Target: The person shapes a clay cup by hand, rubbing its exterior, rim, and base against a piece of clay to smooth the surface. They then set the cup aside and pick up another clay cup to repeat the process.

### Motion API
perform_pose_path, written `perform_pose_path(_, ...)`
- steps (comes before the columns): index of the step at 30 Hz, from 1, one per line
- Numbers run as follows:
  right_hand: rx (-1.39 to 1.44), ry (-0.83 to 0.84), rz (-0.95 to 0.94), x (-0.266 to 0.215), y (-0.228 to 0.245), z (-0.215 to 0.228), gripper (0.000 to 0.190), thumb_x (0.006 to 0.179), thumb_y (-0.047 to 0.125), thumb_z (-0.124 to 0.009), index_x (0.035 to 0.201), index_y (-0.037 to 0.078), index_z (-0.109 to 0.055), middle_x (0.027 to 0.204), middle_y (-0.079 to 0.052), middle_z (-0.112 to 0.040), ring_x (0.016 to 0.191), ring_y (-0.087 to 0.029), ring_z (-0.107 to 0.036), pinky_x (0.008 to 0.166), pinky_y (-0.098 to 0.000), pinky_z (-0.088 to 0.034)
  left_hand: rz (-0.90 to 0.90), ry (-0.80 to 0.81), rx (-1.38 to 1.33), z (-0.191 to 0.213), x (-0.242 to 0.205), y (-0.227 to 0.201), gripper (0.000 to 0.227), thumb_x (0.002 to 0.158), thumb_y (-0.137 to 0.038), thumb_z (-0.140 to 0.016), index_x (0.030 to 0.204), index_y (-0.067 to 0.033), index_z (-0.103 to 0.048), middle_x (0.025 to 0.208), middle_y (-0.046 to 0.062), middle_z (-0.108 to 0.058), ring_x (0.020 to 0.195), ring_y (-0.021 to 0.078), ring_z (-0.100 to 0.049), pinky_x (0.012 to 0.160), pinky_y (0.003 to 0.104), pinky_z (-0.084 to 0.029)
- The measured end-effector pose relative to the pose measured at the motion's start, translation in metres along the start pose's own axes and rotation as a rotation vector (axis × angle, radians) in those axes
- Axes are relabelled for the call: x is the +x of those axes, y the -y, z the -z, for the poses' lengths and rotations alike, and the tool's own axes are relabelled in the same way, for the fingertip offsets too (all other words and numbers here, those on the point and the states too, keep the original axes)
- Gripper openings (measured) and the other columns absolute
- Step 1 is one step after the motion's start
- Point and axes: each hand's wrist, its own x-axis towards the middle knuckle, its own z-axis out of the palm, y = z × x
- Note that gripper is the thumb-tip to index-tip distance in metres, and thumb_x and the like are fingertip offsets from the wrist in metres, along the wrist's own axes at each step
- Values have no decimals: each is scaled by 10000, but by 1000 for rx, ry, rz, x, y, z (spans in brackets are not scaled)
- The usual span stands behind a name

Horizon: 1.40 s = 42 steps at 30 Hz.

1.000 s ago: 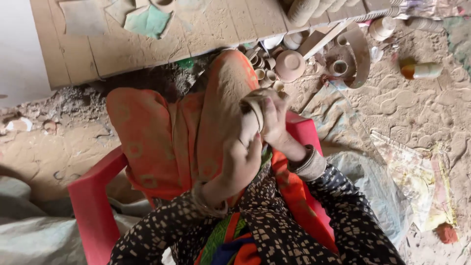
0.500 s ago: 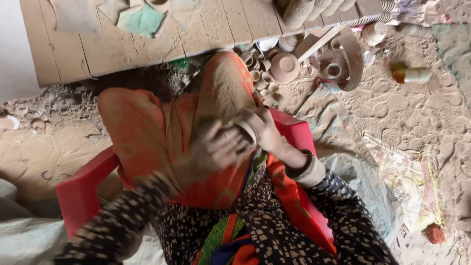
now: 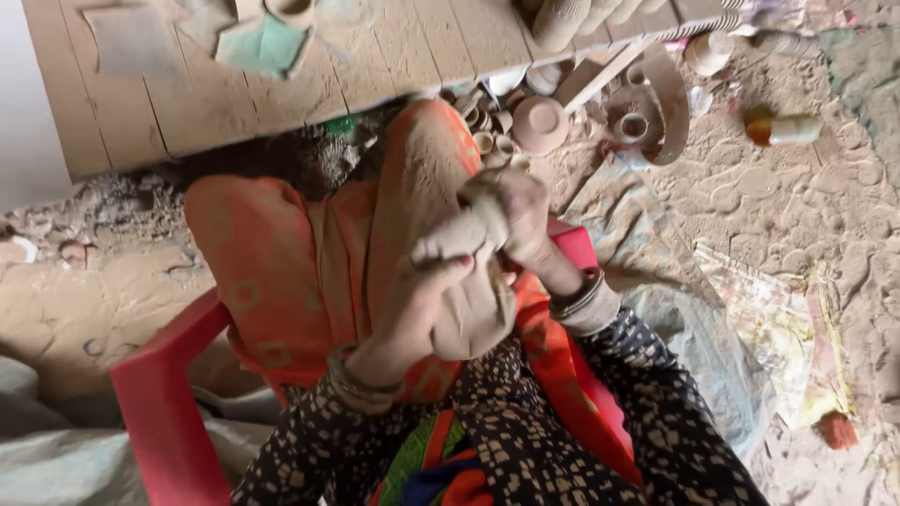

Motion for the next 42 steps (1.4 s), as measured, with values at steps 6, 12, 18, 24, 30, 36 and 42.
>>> perform_pose_path(6, 1276, -21, -570, -25, -24, -2, 602, 1098, 515, -481, 1253, -51, -617, 1042, -162, -720, 905, -243, -711, 723, -343, -603, -439, -189, 472, 28, -15, -46, 293, 1016, -42, -628, 1300, 33, -626, 1158, 145, -729, 1048, 258, -730, 969, 374, -589)
perform_pose_path(12, 1071, 42, -202, -39, -26, -8, 689, 972, 508, -762, 1259, -78, -541, 1146, -144, -651, 1005, -227, -667, 766, -339, -597, -273, -249, -257, 43, -9, -57, 420, 1032, -173, -533, 1408, 14, -523, 1314, 124, -651, 1148, 242, -666, 1007, 385, -555)
perform_pose_path(18, -33, -104, -151, 16, 61, 30, 501, 987, 253, -782, 1402, 27, -616, 1372, -118, -652, 1290, -263, -615, 1105, -380, -498, -446, -147, -339, 124, 3, -28, 362, 1156, -250, -518, 1441, -26, -518, 1118, 46, -593, 946, 149, -580, 835, 296, -506)
perform_pose_path(24, -293, 180, 262, 7, 89, -14, 571, 716, 76, -859, 1266, 116, -709, 1310, -107, -650, 1229, -298, -568, 1066, -410, -445, -261, -173, -388, 87, 2, -42, 447, 1053, -336, -559, 1367, -24, -495, 1153, 76, -588, 1002, 170, -606, 870, 327, -541)
perform_pose_path(30, -123, -65, 64, 3, 83, 16, 482, 840, -123, -650, 1283, 66, -671, 1426, -85, -621, 1335, -266, -588, 1160, -386, -474, -74, -64, -757, 119, 5, 1, 592, 1021, -389, -543, 1442, 17, -446, 1320, 163, -567, 1135, 219, -626, 931, 329, -562)
perform_pose_path(36, -39, 137, 33, 0, 74, -23, 517, 808, 26, -828, 1285, 53, -630, 1398, -111, -611, 1315, -293, -561, 1146, -427, -454, -294, -22, -226, 66, 3, 0, 502, 1158, -400, -515, 1384, 47, -499, 1245, 129, -575, 1150, 230, -588, 1021, 367, -474)
perform_pose_path(42, 942, -394, -636, 7, -8, 56, 554, 938, 336, -772, 1362, 41, -569, 1310, -129, -660, 1188, -266, -672, 965, -429, -601, -326, -320, -308, 171, 2, -32, 500, 1138, -365, -468, 1488, -7, -493, 1443, 122, -578, 1348, 281, -573, 1196, 467, -456)
